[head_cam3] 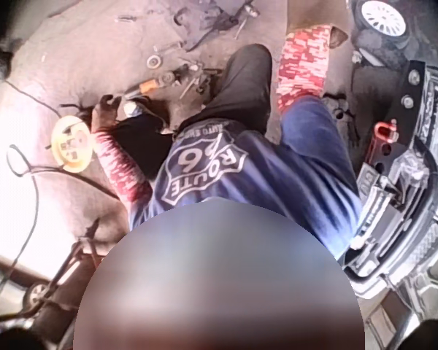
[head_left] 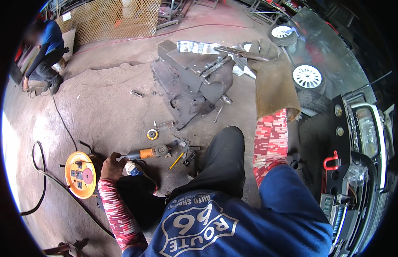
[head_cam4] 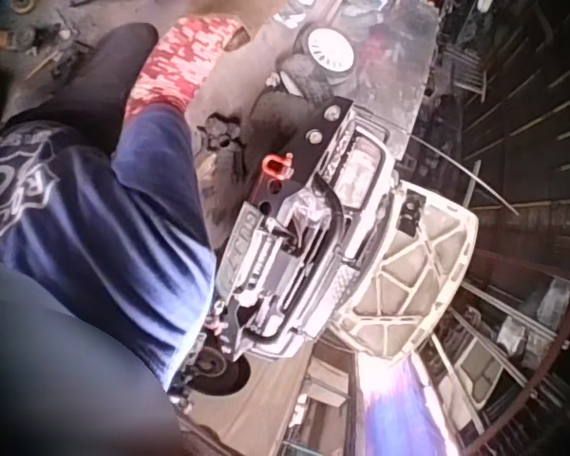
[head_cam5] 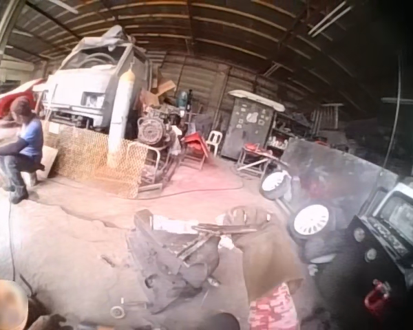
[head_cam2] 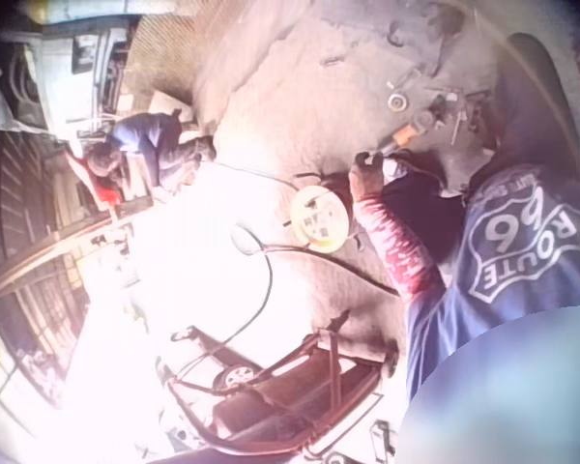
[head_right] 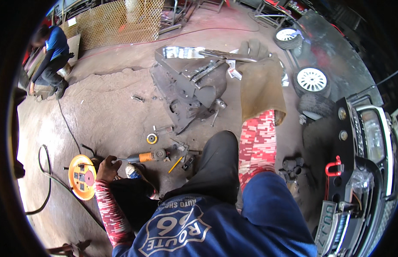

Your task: The person is sitting on the floor in a workshop, using a hammer and chisel to work on a metal part clamped in a vise. They then use a pencil to mark a small metal piece.

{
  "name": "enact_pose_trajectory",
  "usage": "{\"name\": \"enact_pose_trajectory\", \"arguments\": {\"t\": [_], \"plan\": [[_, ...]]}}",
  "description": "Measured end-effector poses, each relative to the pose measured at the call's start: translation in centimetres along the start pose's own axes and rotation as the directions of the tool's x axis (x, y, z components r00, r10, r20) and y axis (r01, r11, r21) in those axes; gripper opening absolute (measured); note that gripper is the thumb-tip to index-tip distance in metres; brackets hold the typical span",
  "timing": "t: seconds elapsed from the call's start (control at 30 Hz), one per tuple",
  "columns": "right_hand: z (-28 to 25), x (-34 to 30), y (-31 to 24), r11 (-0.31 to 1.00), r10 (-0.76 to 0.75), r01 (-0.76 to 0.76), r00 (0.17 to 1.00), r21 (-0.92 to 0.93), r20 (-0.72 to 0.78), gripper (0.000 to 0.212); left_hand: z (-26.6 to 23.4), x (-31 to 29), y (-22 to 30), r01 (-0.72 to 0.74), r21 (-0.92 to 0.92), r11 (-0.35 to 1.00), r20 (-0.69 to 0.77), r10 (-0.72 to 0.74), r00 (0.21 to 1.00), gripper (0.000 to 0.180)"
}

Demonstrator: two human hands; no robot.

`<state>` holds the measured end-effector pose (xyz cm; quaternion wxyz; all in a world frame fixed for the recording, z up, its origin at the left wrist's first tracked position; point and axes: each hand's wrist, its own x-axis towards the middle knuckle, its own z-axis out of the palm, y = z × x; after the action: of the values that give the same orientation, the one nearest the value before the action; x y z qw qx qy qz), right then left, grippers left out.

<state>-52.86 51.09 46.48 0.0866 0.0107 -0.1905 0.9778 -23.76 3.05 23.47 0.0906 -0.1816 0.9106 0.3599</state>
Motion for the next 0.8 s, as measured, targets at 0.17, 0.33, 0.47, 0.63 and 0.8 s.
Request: {"name": "enact_pose_trajectory", "arguments": {"t": [0.17, 0.33, 0.47, 0.63, 0.8], "plan": [[-4.8, -2.2, -0.6, 0.994, -0.08, 0.057, 0.962, -0.093, -0.26, 0.032, 0.8, 1.3, 0.3, -0.145, 0.164, 0.976, -0.058, 0.157, 0.986, 0.042], [-6.9, -3.7, -0.4, 0.988, -0.112, 0.062, 0.918, -0.14, -0.381, 0.03, 1.6, 3.4, 1.7, -0.144, 0.057, 0.988, 0.018, 0.143, 0.99, 0.048], [-7.8, -3.9, -0.4, 0.986, -0.12, 0.058, 0.9, -0.157, -0.419, 0.03, 1.9, 3.8, 2.9, -0.133, 0.087, 0.987, 0.049, 0.129, 0.99, 0.048], [-7.8, -3.8, 0.0, 0.982, -0.124, 0.047, 0.892, -0.184, -0.434, 0.029, 2.1, 3.8, 3.7, -0.165, 0.065, 0.984, 0.038, 0.162, 0.986, 0.049], [-7.2, -3.6, 0.7, 0.978, -0.126, 0.039, 0.893, -0.205, -0.432, 0.03, 2.0, 3.7, 3.2, -0.182, 0.024, 0.983, 0.015, 0.181, 0.983, 0.049]]}}
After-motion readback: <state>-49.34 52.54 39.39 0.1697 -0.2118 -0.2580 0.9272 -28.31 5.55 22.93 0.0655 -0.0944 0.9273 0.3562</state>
